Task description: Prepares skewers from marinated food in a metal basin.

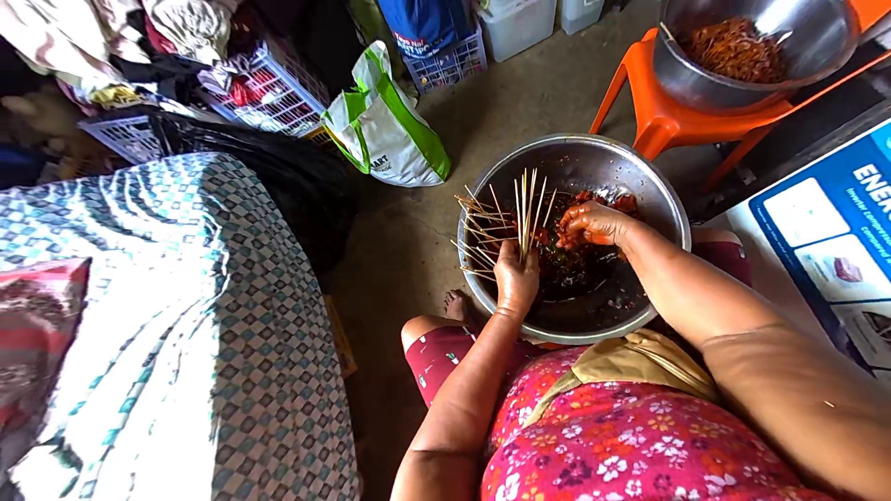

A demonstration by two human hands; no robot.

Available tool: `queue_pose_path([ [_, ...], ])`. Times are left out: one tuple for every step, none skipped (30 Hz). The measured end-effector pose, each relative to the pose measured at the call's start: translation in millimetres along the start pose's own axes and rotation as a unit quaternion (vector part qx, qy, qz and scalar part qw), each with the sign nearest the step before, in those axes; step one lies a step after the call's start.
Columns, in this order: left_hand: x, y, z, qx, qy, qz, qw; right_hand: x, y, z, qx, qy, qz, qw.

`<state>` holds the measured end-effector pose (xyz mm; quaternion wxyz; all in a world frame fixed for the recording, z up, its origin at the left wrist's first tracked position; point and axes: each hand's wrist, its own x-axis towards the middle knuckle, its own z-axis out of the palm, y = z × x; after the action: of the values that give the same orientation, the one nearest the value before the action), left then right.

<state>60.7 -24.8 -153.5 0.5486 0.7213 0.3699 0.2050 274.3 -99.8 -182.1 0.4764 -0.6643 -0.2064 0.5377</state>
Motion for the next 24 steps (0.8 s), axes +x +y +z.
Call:
queue_pose_path([
  [0,0,-1,0.01,-0.01,-0.002,1.0,-2,-7,2,0.091,0.024,0.008,0.996],
  [1,1,-1,0.022,-0.021,-0.007,1.0,-2,-13,3,0.161,0.043,0.011,0.986],
  [1,2,-1,0.034,-0.029,-0.013,0.999,-2,-16,4,0.208,0.054,0.009,0.977],
  [0,2,-1,0.044,-0.034,-0.017,0.998,-1,-17,3,0.235,0.056,0.002,0.97],
  [0,3,-1,0.053,-0.039,-0.018,0.998,0,-17,2,0.256,0.054,-0.005,0.965],
  [0,3,-1,0.061,-0.044,-0.018,0.997,0,-17,3,0.273,0.056,-0.008,0.96],
  [0,3,-1,0.067,-0.048,-0.018,0.996,-1,-18,3,0.29,0.061,-0.008,0.955],
  [-1,3,-1,0.073,-0.051,-0.021,0.996,-2,-20,4,0.309,0.067,-0.005,0.949],
  [-1,3,-1,0.08,-0.056,-0.024,0.995,-3,-22,4,0.324,0.07,-0.003,0.943],
  [-1,3,-1,0.085,-0.061,-0.027,0.994,-4,-22,4,0.335,0.072,-0.006,0.939],
  [0,4,0,0.09,-0.064,-0.03,0.993,-3,-22,3,0.337,0.074,-0.01,0.939],
  [0,5,0,0.095,-0.067,-0.033,0.993,-2,-22,3,0.333,0.077,-0.017,0.939],
  [0,5,0,0.1,-0.069,-0.036,0.992,-2,-20,3,0.327,0.079,-0.026,0.941],
  [-1,6,1,0.103,-0.069,-0.038,0.992,-1,-19,3,0.32,0.083,-0.033,0.943],
  [-1,6,1,0.104,-0.069,-0.04,0.991,0,-19,3,0.311,0.086,-0.039,0.946],
  [-1,7,0,0.106,-0.069,-0.044,0.991,1,-19,4,0.306,0.093,-0.041,0.947],
  [-1,7,0,0.112,-0.069,-0.047,0.99,0,-20,6,0.303,0.103,-0.042,0.946],
  [-1,8,0,0.122,-0.068,-0.05,0.989,0,-20,7,0.301,0.11,-0.043,0.946],
  [-1,9,0,0.133,-0.068,-0.053,0.987,0,-19,8,0.296,0.115,-0.048,0.947],
  [-1,11,0,0.143,-0.068,-0.054,0.986,0,-18,9,0.289,0.12,-0.055,0.948],
  [-2,11,0,0.148,-0.069,-0.054,0.985,0,-17,9,0.276,0.122,-0.063,0.951],
  [-2,12,0,0.151,-0.068,-0.053,0.985,1,-16,10,0.262,0.124,-0.068,0.955],
  [-2,12,1,0.152,-0.067,-0.052,0.985,0,-15,11,0.254,0.127,-0.069,0.956],
  [-2,12,1,0.152,-0.065,-0.05,0.985,0,-16,13,0.251,0.127,-0.065,0.957],
])
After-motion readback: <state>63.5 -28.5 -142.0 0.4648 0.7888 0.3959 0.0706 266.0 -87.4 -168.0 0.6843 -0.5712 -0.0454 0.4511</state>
